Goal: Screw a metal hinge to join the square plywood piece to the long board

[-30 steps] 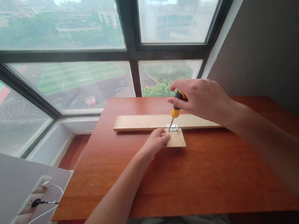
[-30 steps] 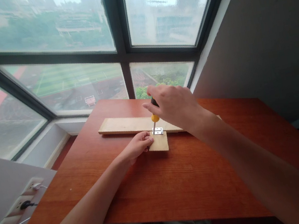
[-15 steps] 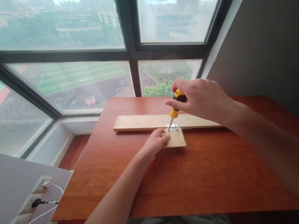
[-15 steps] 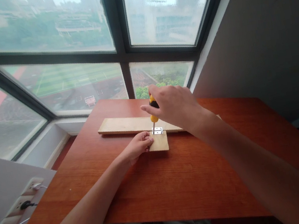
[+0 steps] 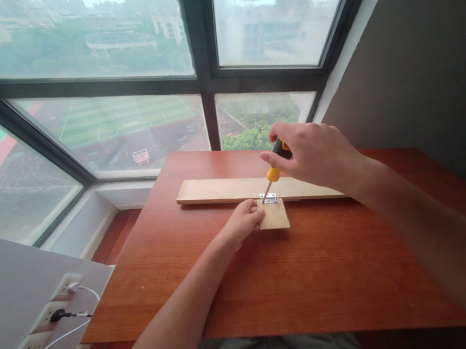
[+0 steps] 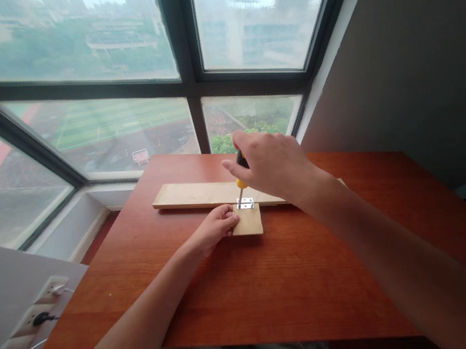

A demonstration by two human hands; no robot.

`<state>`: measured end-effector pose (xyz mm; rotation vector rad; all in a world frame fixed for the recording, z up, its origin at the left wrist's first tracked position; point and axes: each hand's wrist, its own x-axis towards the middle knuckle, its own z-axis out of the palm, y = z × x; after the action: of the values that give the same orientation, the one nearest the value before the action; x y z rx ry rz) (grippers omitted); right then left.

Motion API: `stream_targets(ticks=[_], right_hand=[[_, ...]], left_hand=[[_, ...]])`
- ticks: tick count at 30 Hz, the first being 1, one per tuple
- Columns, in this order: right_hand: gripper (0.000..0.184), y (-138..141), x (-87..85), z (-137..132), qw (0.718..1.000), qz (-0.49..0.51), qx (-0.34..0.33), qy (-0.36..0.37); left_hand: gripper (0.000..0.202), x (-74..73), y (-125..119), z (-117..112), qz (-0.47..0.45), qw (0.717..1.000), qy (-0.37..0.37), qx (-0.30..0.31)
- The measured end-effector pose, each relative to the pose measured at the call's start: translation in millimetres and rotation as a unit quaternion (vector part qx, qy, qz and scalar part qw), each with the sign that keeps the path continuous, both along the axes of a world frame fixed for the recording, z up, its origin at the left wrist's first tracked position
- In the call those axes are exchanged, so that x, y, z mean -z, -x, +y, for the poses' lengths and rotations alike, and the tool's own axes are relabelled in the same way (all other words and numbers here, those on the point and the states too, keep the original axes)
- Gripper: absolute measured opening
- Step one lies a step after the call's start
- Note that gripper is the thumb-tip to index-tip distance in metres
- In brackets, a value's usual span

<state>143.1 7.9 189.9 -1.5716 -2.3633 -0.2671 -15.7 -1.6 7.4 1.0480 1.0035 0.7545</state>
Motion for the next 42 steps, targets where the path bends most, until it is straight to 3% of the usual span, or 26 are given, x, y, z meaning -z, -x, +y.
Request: stream_targets(ticks=[3, 5, 12, 16, 21, 26, 29, 31, 35, 37, 42], right_hand=[[0.031, -4.7, -7.0, 0.0, 0.991, 0.037, -0.096, 0.081], [0.035, -6.3, -10.2, -0.1, 0.985, 0.040, -0.127, 0.111], [0.034, 2.8, -3.9, -3.8, 1.000, -0.028, -0.002, 0.001], [0.023, 1.4, -5.3, -5.3, 0.998, 0.019, -0.050, 0.046], [0.025, -2.0, -7.0, -4.3, 0.984, 0.079, -0.131, 0.095], [0.025, 2.6, -1.5, -6.5, 1.000, 0.002, -0.026, -0.009], [0.028, 2.1, -2.2, -6.4, 1.000, -0.018, 0.006, -0.006], [0.022, -0.5, -4.9, -5.0, 0.999, -0.003, -0.026, 0.030], [0.029, -4.4, -8.5, -2.0, 0.986, 0.046, -0.123, 0.105], [0.028, -3.2, -6.9, -1.6, 0.991, 0.038, -0.099, 0.082], [0.034, 0.4, -0.6, -2.1, 0.999, -0.039, 0.034, -0.018]], left_hand=[[0.018, -1.2, -0.4, -0.4, 0.000, 1.000, 0.001, -0.004], [0.018, -1.7, -0.8, -0.6, 0.003, 1.000, 0.001, -0.007], [0.019, 0.1, -0.8, -0.3, 0.003, 1.000, -0.012, -0.001], [0.023, -1.1, -0.1, -0.6, -0.001, 1.000, -0.008, 0.002], [0.024, -3.4, 0.5, -0.9, -0.002, 1.000, 0.004, 0.000], [0.026, -3.3, 1.2, -0.8, -0.021, 1.000, 0.017, 0.004], [0.027, -2.9, 1.5, -0.6, -0.021, 1.000, 0.022, 0.002], [0.027, -2.8, 1.6, -0.4, -0.019, 0.999, 0.027, 0.002], [0.027, -3.3, 1.3, -0.3, -0.022, 0.999, 0.037, 0.001], [0.026, -3.6, 1.1, -0.4, -0.024, 0.999, 0.037, 0.000], [0.028, -2.6, 0.9, 0.0, -0.022, 0.999, 0.029, -0.003]])
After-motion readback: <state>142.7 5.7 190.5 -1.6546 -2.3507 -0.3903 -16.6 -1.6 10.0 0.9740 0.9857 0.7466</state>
